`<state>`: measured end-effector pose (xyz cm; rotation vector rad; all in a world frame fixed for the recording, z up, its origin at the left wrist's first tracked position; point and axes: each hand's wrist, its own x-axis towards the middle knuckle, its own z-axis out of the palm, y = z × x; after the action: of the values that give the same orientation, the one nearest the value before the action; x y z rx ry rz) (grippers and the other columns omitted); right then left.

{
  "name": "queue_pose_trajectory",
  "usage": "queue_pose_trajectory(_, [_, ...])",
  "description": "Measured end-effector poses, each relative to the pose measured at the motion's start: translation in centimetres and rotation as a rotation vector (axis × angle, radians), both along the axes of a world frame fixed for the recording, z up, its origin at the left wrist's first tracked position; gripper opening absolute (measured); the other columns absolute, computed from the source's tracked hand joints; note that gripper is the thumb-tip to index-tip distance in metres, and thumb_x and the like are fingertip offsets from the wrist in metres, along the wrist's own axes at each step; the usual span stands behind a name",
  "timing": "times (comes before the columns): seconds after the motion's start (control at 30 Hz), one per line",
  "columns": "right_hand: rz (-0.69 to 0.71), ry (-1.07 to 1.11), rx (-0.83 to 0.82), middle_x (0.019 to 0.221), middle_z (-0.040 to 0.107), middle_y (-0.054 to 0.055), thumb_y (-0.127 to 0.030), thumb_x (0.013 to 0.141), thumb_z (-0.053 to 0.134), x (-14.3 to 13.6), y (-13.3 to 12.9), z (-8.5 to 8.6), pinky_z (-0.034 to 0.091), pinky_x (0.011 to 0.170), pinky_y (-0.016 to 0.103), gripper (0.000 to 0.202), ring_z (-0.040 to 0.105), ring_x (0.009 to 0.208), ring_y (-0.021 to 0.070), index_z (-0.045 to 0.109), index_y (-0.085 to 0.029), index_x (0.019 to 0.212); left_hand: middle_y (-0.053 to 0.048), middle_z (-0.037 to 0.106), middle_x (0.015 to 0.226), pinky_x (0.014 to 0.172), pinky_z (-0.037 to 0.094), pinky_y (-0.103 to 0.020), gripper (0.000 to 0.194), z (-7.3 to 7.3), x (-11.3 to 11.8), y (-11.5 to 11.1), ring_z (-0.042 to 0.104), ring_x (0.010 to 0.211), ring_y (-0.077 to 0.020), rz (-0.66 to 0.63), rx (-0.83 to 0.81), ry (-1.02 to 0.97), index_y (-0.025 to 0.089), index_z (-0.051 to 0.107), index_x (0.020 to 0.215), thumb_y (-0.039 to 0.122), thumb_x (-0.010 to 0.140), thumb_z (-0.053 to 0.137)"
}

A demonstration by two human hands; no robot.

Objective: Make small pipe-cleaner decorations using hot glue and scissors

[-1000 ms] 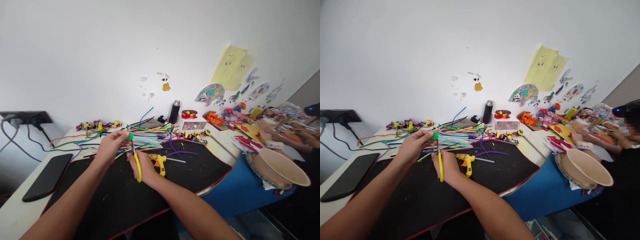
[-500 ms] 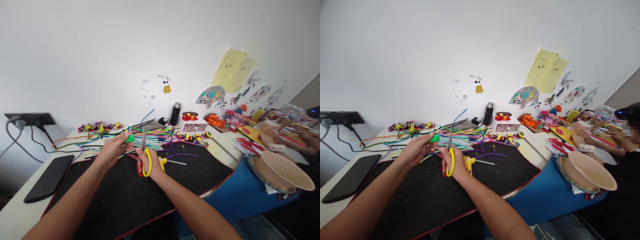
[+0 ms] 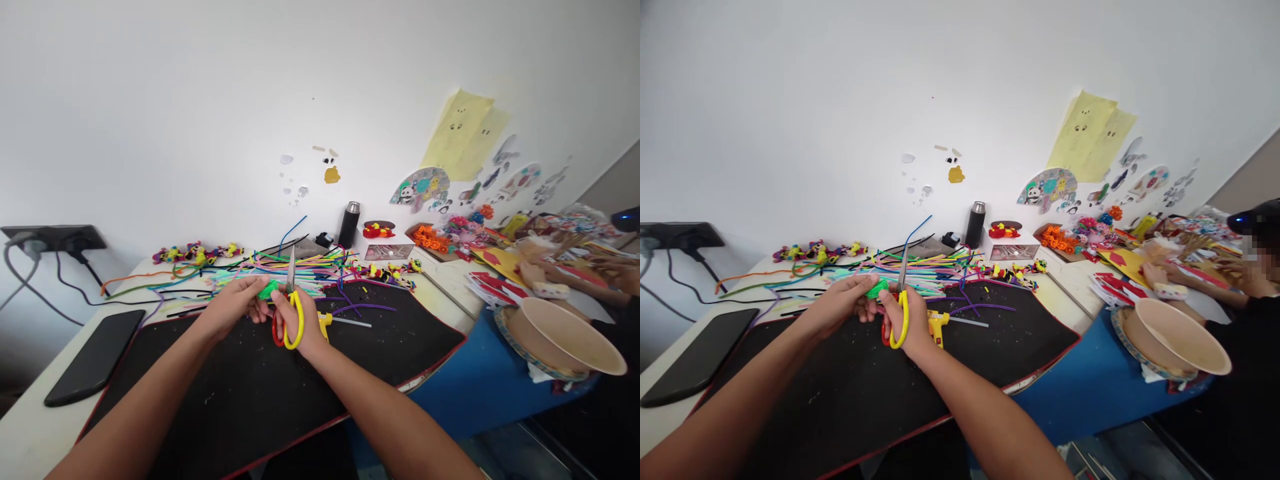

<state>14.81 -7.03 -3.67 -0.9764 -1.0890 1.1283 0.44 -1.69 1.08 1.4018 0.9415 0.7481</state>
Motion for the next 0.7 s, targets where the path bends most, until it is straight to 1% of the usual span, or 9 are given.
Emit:
queue_pose_trajectory(0.1, [-0.041,0.004,-0.018,0.04,0.049,-0.012,-0.062,0.087,0.068,0.1,-0.1,0.1,0.034,0.031,0.02,0.044,0.043,0.027,0.0109,0.057,-0.021,0.094,-0.003,0.069,0.056,0.05,0.054,-0.026,0.065,-0.1,-0.1,0.1,0.065,0.049,-0.017,-0.025,0.07,0.07,0.019,0.063,0.078,0.083,0.074,0.068])
queue_pose_trajectory(0.17, [-0.058,0.008,-0.022,0.04,0.049,-0.011,-0.061,0.087,0.068,0.1,-0.1,0.2,0.034,0.031,0.019,0.043,0.044,0.027,0.0109,0.056,-0.021,0.092,-0.003,0.071,0.062,0.055,0.057,-0.029,0.064,-0.1,-0.3,0.3,0.069,0.055,-0.0191,-0.047,0.122,0.098,0.018,0.064,0.084,0.082,0.077,0.066])
queue_pose_trajectory(0.27, [-0.067,0.014,-0.022,0.04,0.049,-0.011,-0.06,0.087,0.068,0.2,-0.1,0.3,0.035,0.031,0.019,0.042,0.045,0.028,0.011,0.056,-0.02,0.092,-0.004,0.073,0.085,0.065,0.061,-0.034,0.059,-0.3,-0.9,0.7,0.074,0.075,-0.0228,-0.049,0.236,0.062,0.019,0.065,0.105,0.072,0.08,0.072])
queue_pose_trajectory(0.33, [-0.075,0.027,-0.026,0.04,0.048,-0.012,-0.06,0.087,0.067,0.2,-0.1,0.4,0.035,0.03,0.019,0.042,0.045,0.028,0.011,0.056,-0.02,0.093,-0.005,0.071,0.098,0.071,0.062,-0.037,0.06,-0.4,-1.4,1.0,0.073,0.086,-0.0243,-0.05,0.319,0.055,0.022,0.062,0.119,0.062,0.079,0.079])
queue_pose_trajectory(0.4, [-0.083,0.041,-0.027,0.04,0.048,-0.012,-0.061,0.087,0.067,0.2,0.0,0.4,0.035,0.03,0.019,0.042,0.044,0.027,0.0106,0.055,-0.021,0.092,-0.004,0.069,0.101,0.076,0.062,-0.039,0.061,-0.6,-1.7,1.1,0.072,0.088,-0.024,-0.063,0.383,0.098,0.023,0.06,0.124,0.054,0.077,0.083])
queue_pose_trajectory(0.47, [-0.089,0.051,-0.024,0.04,0.047,-0.012,-0.061,0.087,0.067,0.2,0.0,0.4,0.034,0.03,0.019,0.042,0.043,0.027,0.0102,0.055,-0.021,0.091,-0.002,0.068,0.096,0.076,0.061,-0.039,0.056,-0.7,-1.8,1.1,0.071,0.083,-0.0228,-0.065,0.435,0.16,0.024,0.059,0.123,0.049,0.079,0.082])
queue_pose_trajectory(0.53, [-0.091,0.054,-0.022,0.041,0.047,-0.012,-0.062,0.087,0.067,0.1,0.0,0.4,0.035,0.029,0.019,0.043,0.044,0.027,0.0103,0.055,-0.021,0.092,-0.001,0.069,0.089,0.074,0.06,-0.038,0.048,-0.7,-1.7,0.9,0.071,0.08,-0.0231,-0.058,0.485,0.216,0.025,0.06,0.119,0.048,0.081,0.078])
queue_pose_trajectory(0.6, [-0.089,0.05,-0.024,0.041,0.047,-0.012,-0.061,0.087,0.067,0.0,0.0,0.3,0.035,0.029,0.019,0.043,0.044,0.027,0.0107,0.055,-0.021,0.092,-0.002,0.072,0.087,0.074,0.059,-0.037,0.041,-0.6,-1.5,0.7,0.073,0.081,-0.0246,-0.042,0.529,0.256,0.025,0.063,0.114,0.049,0.083,0.075])
queue_pose_trajectory(0.7, [-0.088,0.039,-0.038,0.041,0.047,-0.012,-0.061,0.087,0.066,-0.2,-0.1,0.2,0.034,0.029,0.019,0.042,0.044,0.027,0.0109,0.055,-0.021,0.091,-0.004,0.076,0.089,0.075,0.06,-0.038,0.038,-0.6,-1.4,0.7,0.075,0.085,-0.027,-0.001,0.56,0.276,0.025,0.068,0.107,0.053,0.083,0.074])
